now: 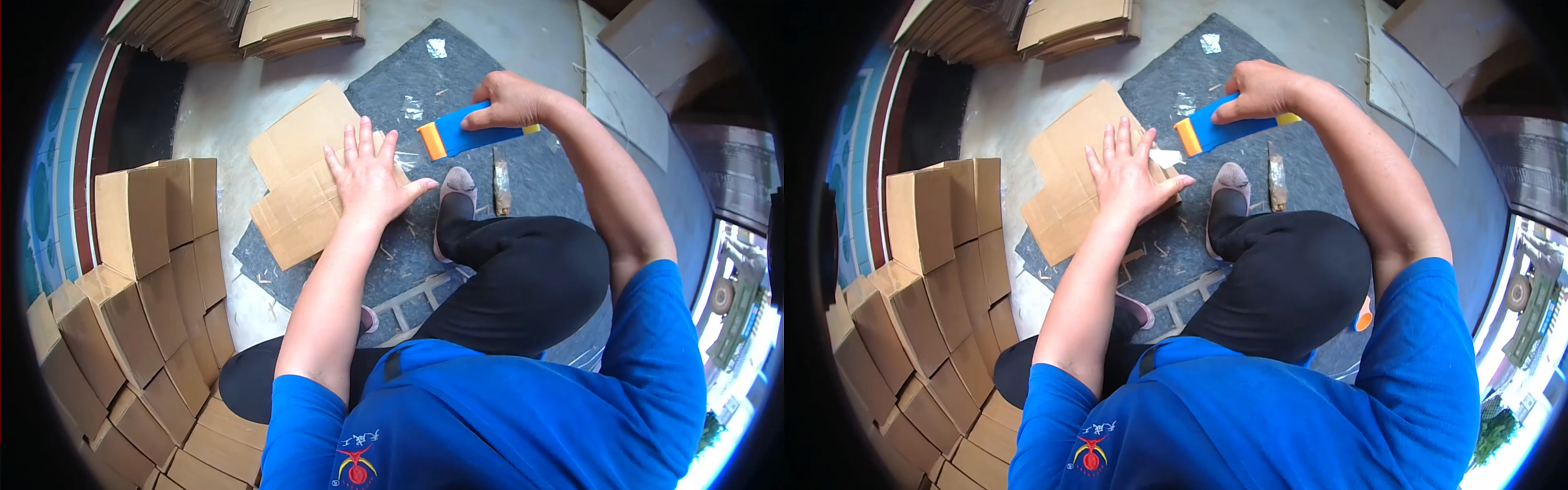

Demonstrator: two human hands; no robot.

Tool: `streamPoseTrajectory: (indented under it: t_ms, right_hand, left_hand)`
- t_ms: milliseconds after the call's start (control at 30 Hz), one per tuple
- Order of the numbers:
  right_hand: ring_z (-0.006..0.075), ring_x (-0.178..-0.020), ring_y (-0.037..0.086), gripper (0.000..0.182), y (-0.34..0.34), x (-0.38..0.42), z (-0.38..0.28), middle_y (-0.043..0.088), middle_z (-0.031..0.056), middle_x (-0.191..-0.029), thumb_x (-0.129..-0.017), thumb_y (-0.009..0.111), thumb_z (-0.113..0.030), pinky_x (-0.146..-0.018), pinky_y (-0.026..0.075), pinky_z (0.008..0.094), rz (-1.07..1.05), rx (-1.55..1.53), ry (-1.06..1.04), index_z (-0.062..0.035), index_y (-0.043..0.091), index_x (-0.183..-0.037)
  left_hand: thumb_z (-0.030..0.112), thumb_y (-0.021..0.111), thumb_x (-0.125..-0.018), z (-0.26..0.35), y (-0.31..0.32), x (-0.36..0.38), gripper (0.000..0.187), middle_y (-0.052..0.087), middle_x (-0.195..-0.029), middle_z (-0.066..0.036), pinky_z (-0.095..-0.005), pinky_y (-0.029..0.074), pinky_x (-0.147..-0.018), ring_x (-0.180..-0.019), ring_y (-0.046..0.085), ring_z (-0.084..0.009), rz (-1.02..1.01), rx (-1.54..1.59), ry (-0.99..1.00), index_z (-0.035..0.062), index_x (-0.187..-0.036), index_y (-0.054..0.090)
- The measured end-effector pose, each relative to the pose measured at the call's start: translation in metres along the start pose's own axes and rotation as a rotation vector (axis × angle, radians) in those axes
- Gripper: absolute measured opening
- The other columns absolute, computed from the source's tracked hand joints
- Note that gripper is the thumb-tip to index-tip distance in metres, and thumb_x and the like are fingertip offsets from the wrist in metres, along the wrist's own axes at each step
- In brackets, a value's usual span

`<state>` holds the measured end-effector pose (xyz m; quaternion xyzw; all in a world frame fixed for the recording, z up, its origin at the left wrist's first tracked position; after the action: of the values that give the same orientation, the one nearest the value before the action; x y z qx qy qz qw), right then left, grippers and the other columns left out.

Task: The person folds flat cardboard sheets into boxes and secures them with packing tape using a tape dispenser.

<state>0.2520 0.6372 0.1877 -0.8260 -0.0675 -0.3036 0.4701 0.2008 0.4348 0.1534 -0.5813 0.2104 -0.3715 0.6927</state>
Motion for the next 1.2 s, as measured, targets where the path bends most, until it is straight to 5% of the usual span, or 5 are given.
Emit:
streamPoseTrajectory:
  t_ms: [300, 533, 833, 967, 1200]
  right_hand:
    - [0.0232, -0.068, 0.067, 0.053, -0.025, 0.017, -0.010, 0.067, 0.0159, -0.074, -0.076, 0.070, -0.050, -0.063, 0.055, 0.0373, 0.058, 0.050, -0.043, 0.0025, 0.071, -0.084]
    - [0.0263, -0.071, 0.069, 0.055, -0.010, 0.000, -0.002, 0.069, 0.0164, -0.077, -0.077, 0.070, -0.052, -0.066, 0.056, 0.0375, 0.014, 0.076, -0.012, 0.0016, 0.073, -0.088]
    - [0.0330, -0.078, 0.070, 0.047, 0.042, -0.019, -0.043, 0.071, 0.0170, -0.078, -0.075, 0.066, -0.051, -0.072, 0.056, 0.0431, 0.045, 0.180, -0.017, -0.0046, 0.074, -0.080]
    - [0.0316, -0.082, 0.072, 0.034, 0.044, -0.005, -0.089, 0.072, 0.0166, -0.083, -0.079, 0.062, -0.036, -0.078, 0.057, 0.0410, 0.101, 0.231, -0.044, -0.0048, 0.075, -0.080]
    - [0.0257, -0.096, 0.071, 0.034, 0.110, -0.025, -0.088, 0.073, 0.0118, -0.101, -0.088, 0.056, -0.018, -0.083, 0.051, 0.0437, -0.008, 0.301, -0.059, -0.0005, 0.061, -0.118]
  left_hand:
    - [0.044, 0.079, -0.062, -0.016, 0.008, -0.010, 0.068, 0.025, -0.157, -0.019, -0.0668, 0.009, -0.114, -0.148, 0.017, -0.0382, -0.087, 0.019, -0.057, 0.0170, -0.121, 0.060]
    - [0.042, 0.079, -0.061, -0.018, 0.008, -0.010, 0.062, 0.029, -0.155, -0.019, -0.0659, 0.007, -0.114, -0.147, 0.019, -0.0371, -0.093, 0.076, -0.055, 0.0151, -0.113, 0.061]
    - [0.043, 0.082, -0.061, -0.015, 0.010, -0.003, 0.078, 0.030, -0.155, -0.018, -0.0652, -0.001, -0.115, -0.148, 0.018, -0.0357, -0.107, 0.079, -0.013, 0.0186, -0.131, 0.057]
    - [0.036, 0.077, -0.064, -0.020, 0.011, -0.005, 0.085, 0.027, -0.157, -0.016, -0.0652, -0.005, -0.115, -0.150, 0.014, -0.0345, -0.065, 0.191, 0.054, 0.0171, -0.141, 0.049]
    - [0.003, 0.053, -0.075, -0.040, 0.011, 0.001, 0.057, 0.044, -0.149, -0.013, -0.0622, -0.007, -0.115, -0.147, 0.027, -0.0323, 0.090, 0.520, 0.146, 0.0098, -0.132, 0.053]
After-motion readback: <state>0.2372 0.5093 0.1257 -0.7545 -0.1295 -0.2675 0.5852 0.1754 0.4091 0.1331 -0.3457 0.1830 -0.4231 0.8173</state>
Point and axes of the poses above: each hand's wrist, its own x-axis away from the middle knuckle, its own y-axis out of the palm, z = x × y, the point moved 9 cm from there along -x, towards the middle knuckle
